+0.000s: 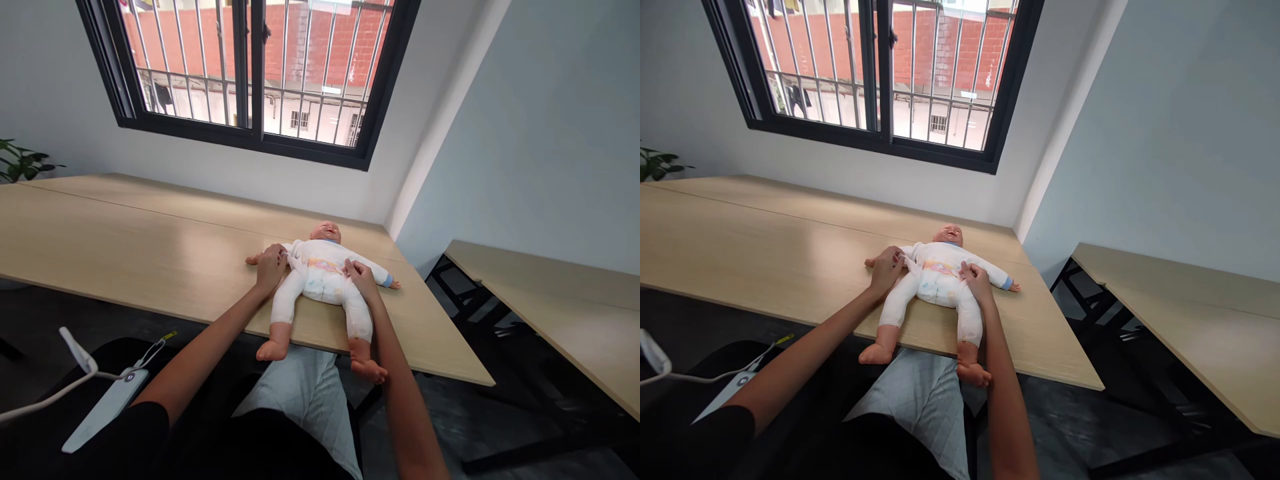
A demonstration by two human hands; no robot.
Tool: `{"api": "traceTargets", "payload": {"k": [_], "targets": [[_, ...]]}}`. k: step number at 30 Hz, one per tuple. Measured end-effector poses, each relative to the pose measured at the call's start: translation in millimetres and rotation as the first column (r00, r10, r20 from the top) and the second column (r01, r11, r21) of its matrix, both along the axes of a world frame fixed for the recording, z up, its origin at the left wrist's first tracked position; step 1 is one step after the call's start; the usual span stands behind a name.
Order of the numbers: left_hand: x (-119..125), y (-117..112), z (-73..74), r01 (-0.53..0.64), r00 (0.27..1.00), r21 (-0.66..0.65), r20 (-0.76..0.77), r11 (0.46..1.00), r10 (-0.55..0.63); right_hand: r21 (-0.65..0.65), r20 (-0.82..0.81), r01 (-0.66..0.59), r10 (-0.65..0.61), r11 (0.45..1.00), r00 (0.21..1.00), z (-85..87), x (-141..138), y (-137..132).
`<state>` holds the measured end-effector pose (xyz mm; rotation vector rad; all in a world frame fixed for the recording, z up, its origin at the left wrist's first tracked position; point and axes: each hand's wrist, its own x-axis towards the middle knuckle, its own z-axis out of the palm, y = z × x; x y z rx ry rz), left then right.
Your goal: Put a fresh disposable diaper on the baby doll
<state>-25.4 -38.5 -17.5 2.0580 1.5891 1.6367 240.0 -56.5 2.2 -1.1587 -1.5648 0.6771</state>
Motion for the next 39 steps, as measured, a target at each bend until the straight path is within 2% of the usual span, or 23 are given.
{"api": "traceTargets", "payload": {"k": [21, 39], "targets": [[-1.1, 4.8, -6.3, 0.022, 0.999, 0.011, 0.047, 1.000, -0.023, 0.032, 0.017, -0.008, 0.008, 0.999, 1.000, -0.1, -1.5, -0.9], [3.4, -5.6, 2.0, 0.027, 0.998, 0.016, 0.051, 1.000, -0.028, 0.007, 0.009, -0.021, 0.021, 1.000, 1.000, 3.0, -2.3, -3.9]]}}
